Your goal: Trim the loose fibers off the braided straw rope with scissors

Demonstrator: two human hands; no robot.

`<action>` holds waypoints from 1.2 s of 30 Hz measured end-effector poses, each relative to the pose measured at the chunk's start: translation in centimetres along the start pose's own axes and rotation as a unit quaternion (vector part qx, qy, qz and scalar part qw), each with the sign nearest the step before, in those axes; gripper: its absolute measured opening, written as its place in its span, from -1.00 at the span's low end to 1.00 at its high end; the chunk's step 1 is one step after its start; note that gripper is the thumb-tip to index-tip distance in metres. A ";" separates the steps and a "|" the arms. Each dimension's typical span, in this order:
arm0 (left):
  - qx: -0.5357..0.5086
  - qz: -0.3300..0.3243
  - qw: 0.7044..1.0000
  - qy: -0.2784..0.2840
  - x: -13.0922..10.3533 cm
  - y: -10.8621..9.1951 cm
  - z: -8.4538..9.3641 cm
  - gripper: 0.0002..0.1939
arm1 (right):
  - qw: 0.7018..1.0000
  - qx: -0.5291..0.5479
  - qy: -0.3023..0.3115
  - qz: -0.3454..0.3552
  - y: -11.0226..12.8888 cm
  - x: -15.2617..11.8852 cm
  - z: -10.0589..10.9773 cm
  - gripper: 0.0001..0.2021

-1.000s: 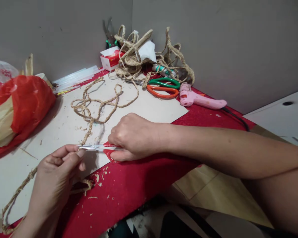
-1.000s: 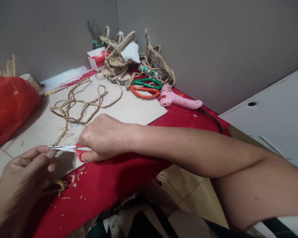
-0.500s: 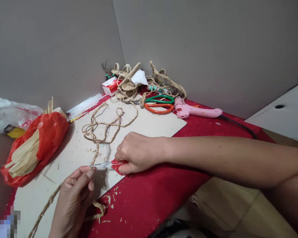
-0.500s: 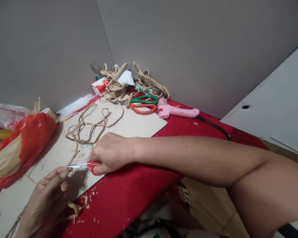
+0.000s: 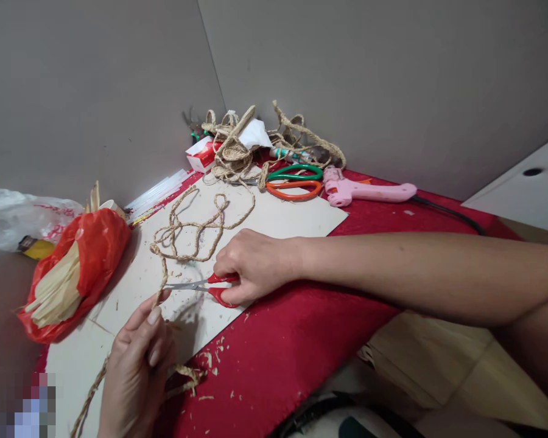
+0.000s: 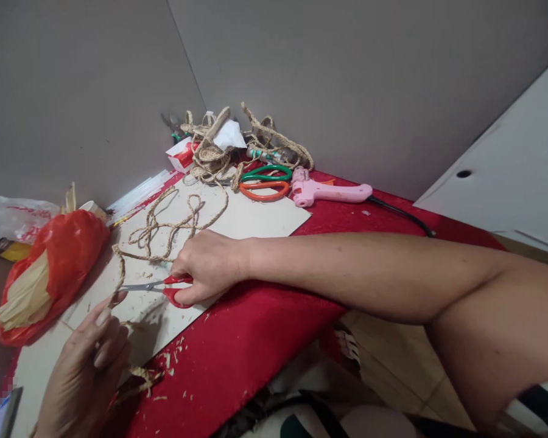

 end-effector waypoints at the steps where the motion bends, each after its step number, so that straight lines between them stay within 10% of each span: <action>1: -0.002 -0.001 1.000 0.003 0.0 0.0 -0.1 -0.64 | 1.000 -0.004 -0.002 0.001 0.0 0.0 0.0 -0.71; 14: 0.010 0.015 1.000 -0.005 -0.3 0.4 0.0 -0.59 | 0.985 -0.170 0.006 0.027 0.7 0.2 0.1 -0.64; 21: 0.018 0.008 1.000 -0.012 -0.3 0.2 -0.2 -0.67 | 0.992 -0.078 -0.034 0.098 1.5 -0.1 0.5 -0.66; 36: 0.048 0.007 0.999 -0.009 -0.4 0.4 -0.3 -0.61 | 0.983 -0.184 0.000 0.015 0.8 0.1 0.2 -0.57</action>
Point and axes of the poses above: each hand's wrist, its own x-axis towards the middle knuckle, its own z-axis out of the back of the hand, y = z × x, the point moved 9 cm from there along x, towards the middle knuckle, and after that the axes turned 7 degrees about x, right-handed, at the moved point
